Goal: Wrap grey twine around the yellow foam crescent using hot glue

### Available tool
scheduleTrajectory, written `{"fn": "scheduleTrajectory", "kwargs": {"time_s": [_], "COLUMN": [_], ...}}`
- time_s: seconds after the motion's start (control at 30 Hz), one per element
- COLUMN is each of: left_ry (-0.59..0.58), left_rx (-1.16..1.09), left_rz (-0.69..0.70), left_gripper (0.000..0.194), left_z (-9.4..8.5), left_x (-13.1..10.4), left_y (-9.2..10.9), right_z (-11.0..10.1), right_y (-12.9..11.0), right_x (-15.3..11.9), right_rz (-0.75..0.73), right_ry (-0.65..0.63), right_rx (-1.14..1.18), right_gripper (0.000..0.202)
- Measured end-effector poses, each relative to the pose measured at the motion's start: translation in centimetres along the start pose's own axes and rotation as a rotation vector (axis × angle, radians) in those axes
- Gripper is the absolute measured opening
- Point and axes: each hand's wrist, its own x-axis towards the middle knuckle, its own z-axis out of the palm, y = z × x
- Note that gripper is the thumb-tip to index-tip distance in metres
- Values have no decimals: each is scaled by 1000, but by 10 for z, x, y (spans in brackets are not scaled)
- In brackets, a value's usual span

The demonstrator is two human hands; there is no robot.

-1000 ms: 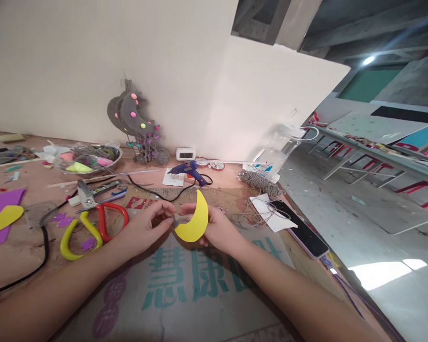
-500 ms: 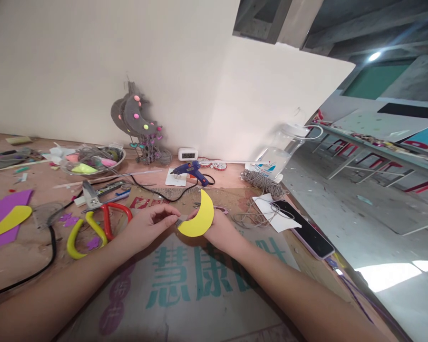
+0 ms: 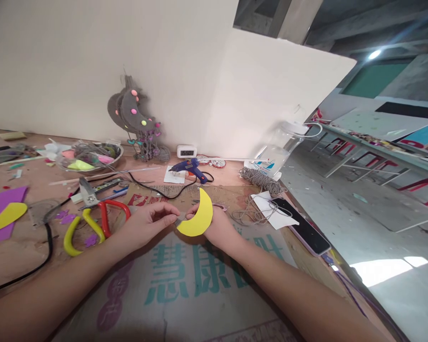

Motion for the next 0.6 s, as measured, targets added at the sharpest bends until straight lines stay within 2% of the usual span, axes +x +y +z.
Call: {"fn": "scheduleTrajectory", "kwargs": {"time_s": [0.23, 0.3, 0.4, 0.5, 0.6], "left_ry": [7, 20, 88, 177, 217], "left_rx": [-27, -15, 12, 13, -19], "left_rz": [11, 10, -8, -56, -86], "left_gripper": [20, 20, 21, 23, 24], "left_z": [0, -1, -1, -3, -4], "left_x": [0, 0, 1, 3, 3], "left_y": [0, 0, -1, -1, 1], "right_z": [-1, -1, -2, -3, -3], "right_y": [0, 0, 0, 2, 1], "right_x": [-1, -1, -1, -1, -2], "right_rz": [-32, -29, 49, 95, 92], "right_ry": [1, 6, 67, 122, 67], "right_rx": [4, 45, 218, 426, 412], "right_gripper": [8, 13, 27, 21, 31]}}
